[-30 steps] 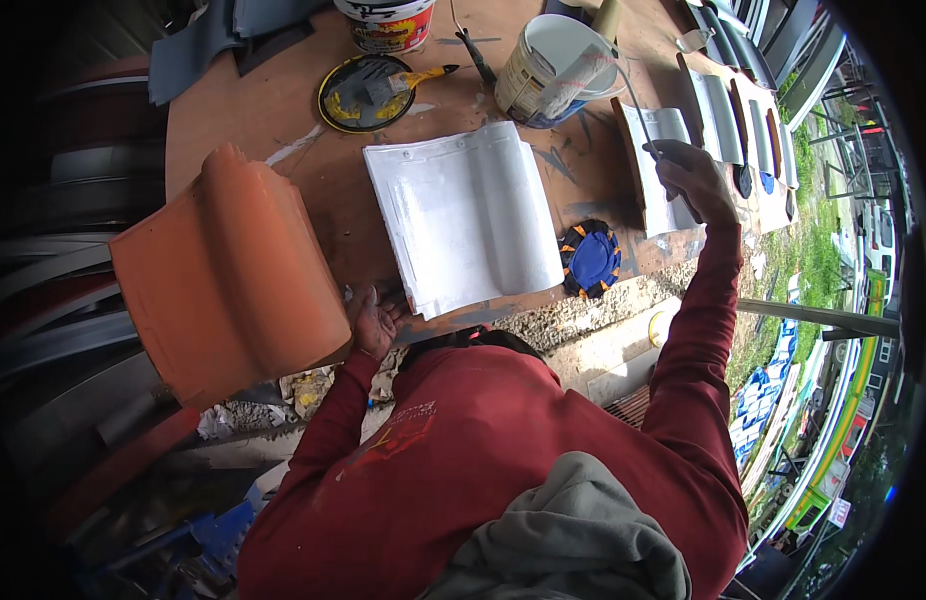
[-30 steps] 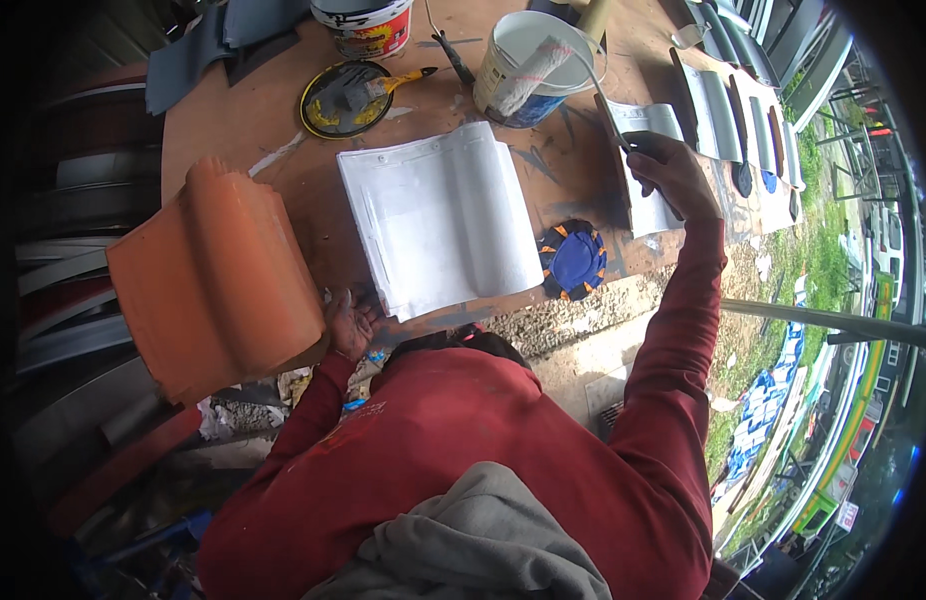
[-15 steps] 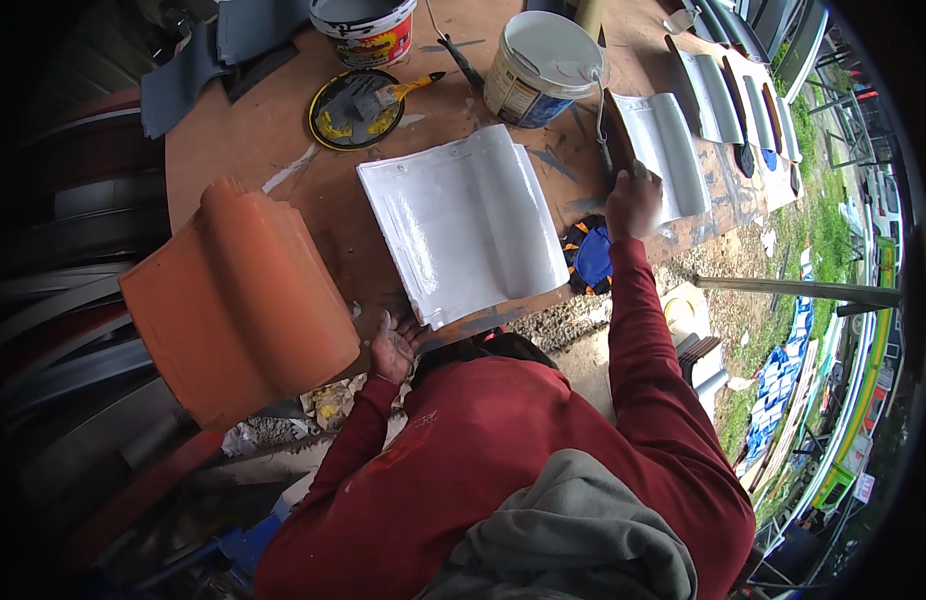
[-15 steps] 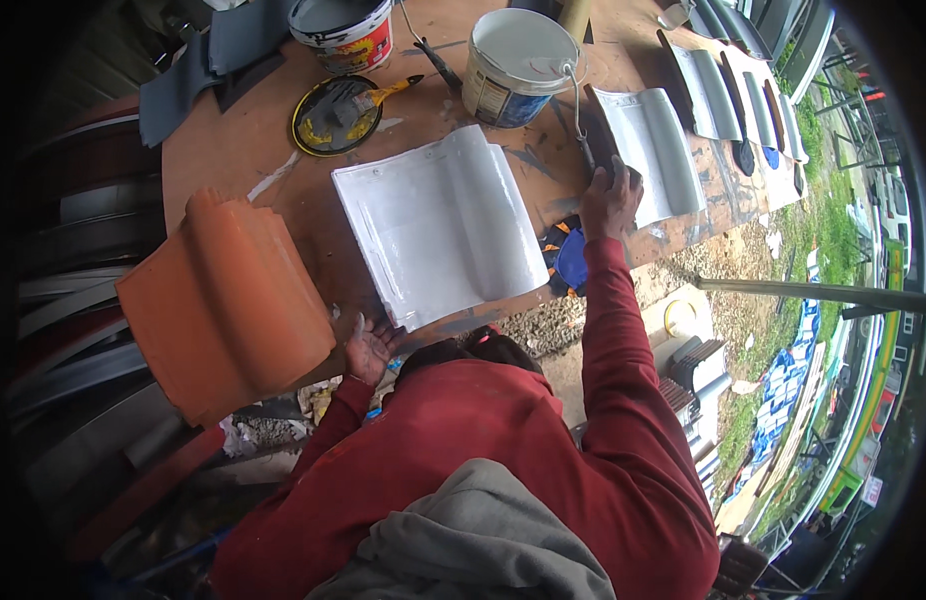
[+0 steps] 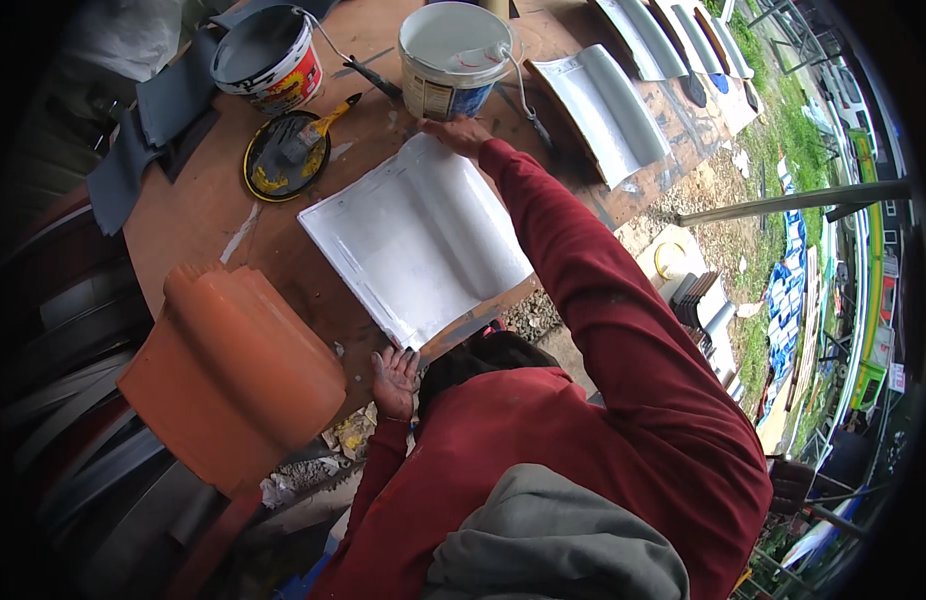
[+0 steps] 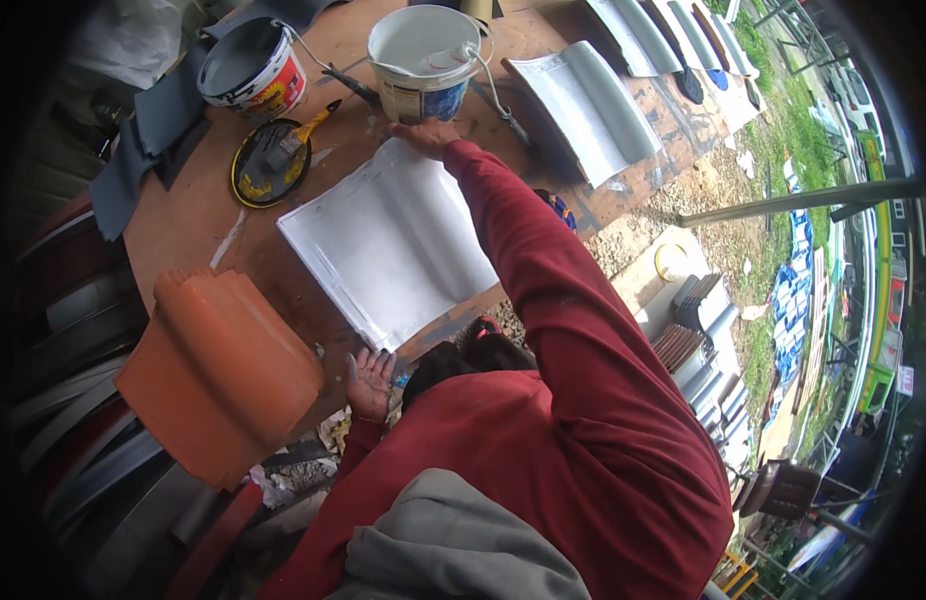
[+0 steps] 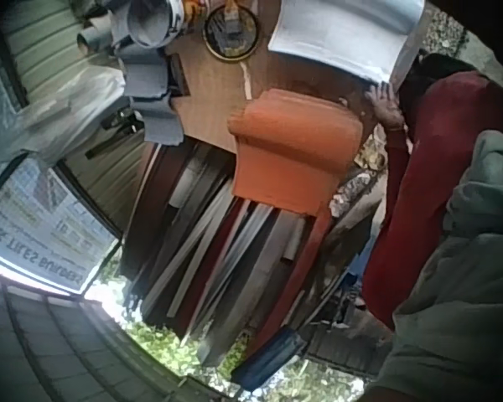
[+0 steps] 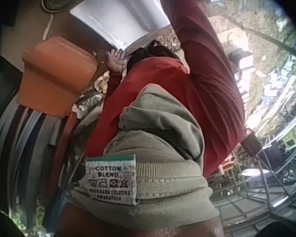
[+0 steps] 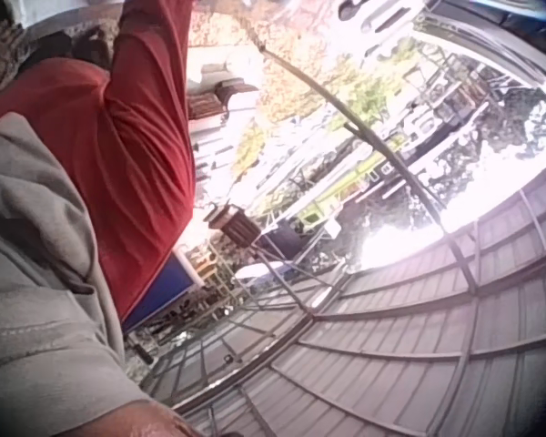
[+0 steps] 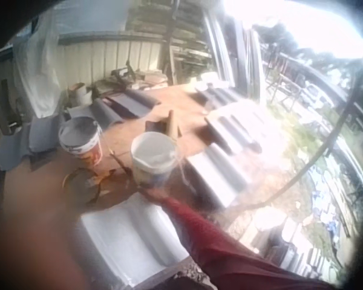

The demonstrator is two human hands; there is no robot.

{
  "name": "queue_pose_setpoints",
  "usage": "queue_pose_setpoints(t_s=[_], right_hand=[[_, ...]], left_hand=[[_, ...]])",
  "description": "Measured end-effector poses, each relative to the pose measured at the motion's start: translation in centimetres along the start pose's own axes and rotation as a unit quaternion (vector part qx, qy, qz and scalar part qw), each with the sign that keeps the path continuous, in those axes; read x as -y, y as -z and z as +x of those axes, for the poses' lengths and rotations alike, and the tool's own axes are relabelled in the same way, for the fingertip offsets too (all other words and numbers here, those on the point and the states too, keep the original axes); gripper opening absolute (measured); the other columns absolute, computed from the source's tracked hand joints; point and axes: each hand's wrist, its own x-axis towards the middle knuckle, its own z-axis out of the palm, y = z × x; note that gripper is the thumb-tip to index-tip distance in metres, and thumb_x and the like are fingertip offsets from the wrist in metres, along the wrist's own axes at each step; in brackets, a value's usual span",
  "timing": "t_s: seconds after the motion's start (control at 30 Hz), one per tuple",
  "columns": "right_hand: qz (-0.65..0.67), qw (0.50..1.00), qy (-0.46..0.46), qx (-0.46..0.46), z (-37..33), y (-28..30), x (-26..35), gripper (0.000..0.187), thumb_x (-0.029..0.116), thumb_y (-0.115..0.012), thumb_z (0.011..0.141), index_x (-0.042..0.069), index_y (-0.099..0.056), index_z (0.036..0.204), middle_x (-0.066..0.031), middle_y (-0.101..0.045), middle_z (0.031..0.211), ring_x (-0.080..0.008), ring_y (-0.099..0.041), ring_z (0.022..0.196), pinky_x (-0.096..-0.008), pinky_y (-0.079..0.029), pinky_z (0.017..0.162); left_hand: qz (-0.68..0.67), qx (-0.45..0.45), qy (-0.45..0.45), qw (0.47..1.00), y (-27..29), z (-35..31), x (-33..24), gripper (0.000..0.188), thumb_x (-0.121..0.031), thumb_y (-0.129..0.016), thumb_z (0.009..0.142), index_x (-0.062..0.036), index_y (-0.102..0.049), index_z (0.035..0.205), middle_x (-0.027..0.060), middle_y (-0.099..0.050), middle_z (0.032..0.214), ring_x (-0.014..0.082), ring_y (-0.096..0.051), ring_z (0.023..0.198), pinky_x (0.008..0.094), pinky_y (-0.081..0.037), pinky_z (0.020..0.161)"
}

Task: The person applies white paint to several curved roof tiles using a small paint roller, then carries a painted tile away from the table.

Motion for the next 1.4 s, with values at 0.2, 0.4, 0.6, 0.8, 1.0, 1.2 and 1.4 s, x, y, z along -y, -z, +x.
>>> queue_pose_setpoints(t_s=[0.2, 0.4, 0.6, 0.8, 1.0, 1.2, 1.4], right_hand=[[0.072, 0.994, 0.079, -0.021, -2.8, 0.2, 0.3, 0.039, 0.043, -0.052, 0.095, 0.011, -0.068, 0.111, -0.0157, -0.063, 0.081, -0.0279, -0.061, 0.077, -0.0402, -0.048, 0.073], [0.093, 0.988, 0.125, 0.012, -11.4, 5.4, 0.3, 0.038, 0.041, -0.049, 0.096, 0.011, -0.069, 0.110, -0.0233, -0.061, 0.087, -0.0373, -0.059, 0.080, -0.0455, -0.046, 0.078], [0.266, 0.963, -0.002, -0.040, -19.4, 12.4, -2.8, 0.066, 0.058, -0.058, 0.094, -0.007, -0.068, 0.088, -0.0070, -0.061, 0.083, -0.0174, -0.055, 0.081, -0.0336, -0.046, 0.077], [0.314, 0.943, -0.019, -0.109, -27.2, 22.1, -10.4, 0.068, 0.063, -0.059, 0.091, -0.004, -0.066, 0.083, -0.0050, -0.059, 0.082, -0.0161, -0.053, 0.081, -0.0316, -0.043, 0.075], [0.312, 0.925, -0.073, -0.204, -37.1, 32.7, -20.9, 0.076, 0.066, -0.064, 0.084, -0.010, -0.071, 0.086, -0.0098, -0.064, 0.074, -0.0191, -0.059, 0.071, -0.0344, -0.045, 0.066], [0.312, 0.893, -0.138, -0.292, -46.7, 41.3, -31.1, 0.068, 0.063, -0.062, 0.088, -0.004, -0.068, 0.077, -0.0027, -0.057, 0.071, -0.0143, -0.052, 0.069, -0.0310, -0.041, 0.065], [0.401, 0.831, -0.180, -0.340, -51.5, 47.3, -41.3, 0.052, 0.050, -0.057, 0.096, 0.000, -0.072, 0.101, 0.0003, -0.065, 0.095, -0.0104, -0.056, 0.090, -0.0255, -0.040, 0.087]], left_hand=[[0.102, -0.094, -0.047, 0.989, -1.5, -1.7, 0.6, 0.093, -0.062, -0.050, 0.097, 0.0113, -0.028, 0.148, 0.0244, -0.034, 0.149, 0.0378, -0.032, 0.142, 0.0489, -0.027, 0.121], [0.147, -0.147, -0.023, 0.978, 0.5, -3.7, -0.5, 0.095, -0.067, -0.048, 0.095, 0.0086, -0.028, 0.150, 0.0230, -0.033, 0.151, 0.0367, -0.032, 0.142, 0.0478, -0.030, 0.119], [0.223, -0.089, -0.084, 0.967, -4.9, -5.2, 0.5, 0.092, -0.068, -0.040, 0.097, 0.0060, -0.028, 0.152, 0.0237, -0.030, 0.156, 0.0348, -0.030, 0.145, 0.0448, -0.024, 0.121], [0.308, -0.025, -0.085, 0.947, -14.8, -6.1, 6.8, 0.096, -0.072, -0.036, 0.096, 0.0066, -0.030, 0.152, 0.0234, -0.030, 0.157, 0.0370, -0.026, 0.147, 0.0475, -0.017, 0.122], [0.318, 0.027, -0.016, 0.948, -23.9, -4.0, 16.4, 0.106, -0.075, -0.043, 0.091, 0.0041, -0.017, 0.156, 0.0257, -0.027, 0.157, 0.0419, -0.022, 0.148, 0.0507, -0.017, 0.122], [0.380, 0.132, 0.077, 0.912, -33.6, -1.9, 26.0, 0.105, -0.078, -0.043, 0.089, -0.0056, -0.016, 0.159, 0.0351, -0.012, 0.159, 0.0498, -0.009, 0.149, 0.0548, -0.014, 0.121], [0.428, 0.142, 0.140, 0.881, -40.7, 2.8, 34.8, 0.109, -0.076, -0.048, 0.087, -0.0016, -0.013, 0.159, 0.0347, -0.024, 0.155, 0.0491, -0.020, 0.146, 0.0527, -0.022, 0.120]])
